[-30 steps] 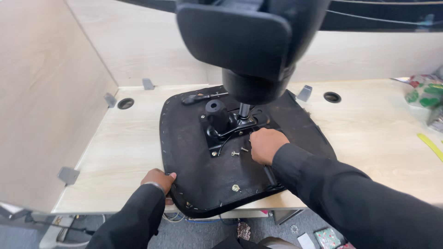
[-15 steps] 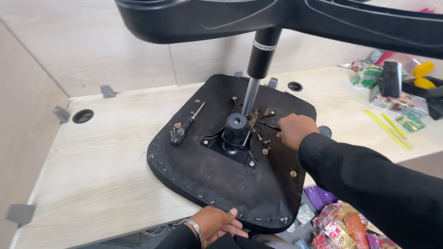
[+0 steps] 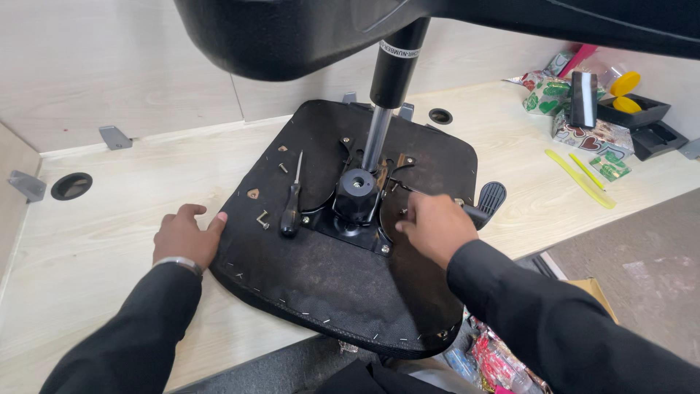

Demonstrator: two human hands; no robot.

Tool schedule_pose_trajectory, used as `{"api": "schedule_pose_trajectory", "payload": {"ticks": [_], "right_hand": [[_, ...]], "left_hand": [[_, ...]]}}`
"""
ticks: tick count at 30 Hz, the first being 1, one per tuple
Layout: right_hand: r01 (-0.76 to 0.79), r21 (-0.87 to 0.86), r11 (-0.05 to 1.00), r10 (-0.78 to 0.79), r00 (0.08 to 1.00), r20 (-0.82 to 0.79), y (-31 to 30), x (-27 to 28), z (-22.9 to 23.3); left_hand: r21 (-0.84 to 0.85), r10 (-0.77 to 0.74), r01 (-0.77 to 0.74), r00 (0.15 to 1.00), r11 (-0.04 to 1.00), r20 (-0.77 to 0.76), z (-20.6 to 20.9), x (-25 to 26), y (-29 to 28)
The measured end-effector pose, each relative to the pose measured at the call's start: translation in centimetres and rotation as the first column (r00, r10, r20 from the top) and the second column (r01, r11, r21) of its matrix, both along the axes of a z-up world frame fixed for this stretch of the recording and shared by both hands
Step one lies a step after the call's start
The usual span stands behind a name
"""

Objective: The person assembles a chair base by hand-tightening and then using a screwdriver to secure multiple screws into the underside of an inverted chair. They work on several fasteners around the central column and base plate, occasionally repositioning the chair to access different areas.

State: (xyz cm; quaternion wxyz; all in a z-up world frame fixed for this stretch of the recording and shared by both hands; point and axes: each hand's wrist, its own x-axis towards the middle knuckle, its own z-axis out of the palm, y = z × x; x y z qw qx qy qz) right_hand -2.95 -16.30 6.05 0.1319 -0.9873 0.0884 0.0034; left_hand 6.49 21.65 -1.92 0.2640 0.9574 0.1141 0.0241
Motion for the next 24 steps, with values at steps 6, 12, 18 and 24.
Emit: {"api": "schedule_pose_trajectory", "payload": {"ticks": [6, 12, 18, 24], "right_hand": [[0.279, -0.163, 0.947, -0.322, 0.834, -0.448, -1.0, -3.3, -1.2], [0.64, 0.176, 0.748, -0.47, 0.698, -0.54, -3.8, -4.4, -3.1], [0.578, 0.232, 0.783, -0.441, 0.778, -0.448, -5.7, -3.9, -4.0], [0.562, 0.281, 0.778, -0.518, 0.826, -0.222, -5.8, -1.9, -4.4]], "left_hand": [[-0.301, -0.184, 0.118, 0.962, 0.946, -0.202, -5.9, 5.1, 1.3], [-0.388, -0.207, 0.1, 0.947, 0.916, -0.244, -7.2, 4.7, 2.0], [-0.334, -0.186, 0.123, 0.969, 0.934, -0.164, -6.6, 2.7, 2.0], [-0.255, -0.063, 0.01, 0.978, 0.967, -0.2, -6.8, -2.7, 0.8]]}}
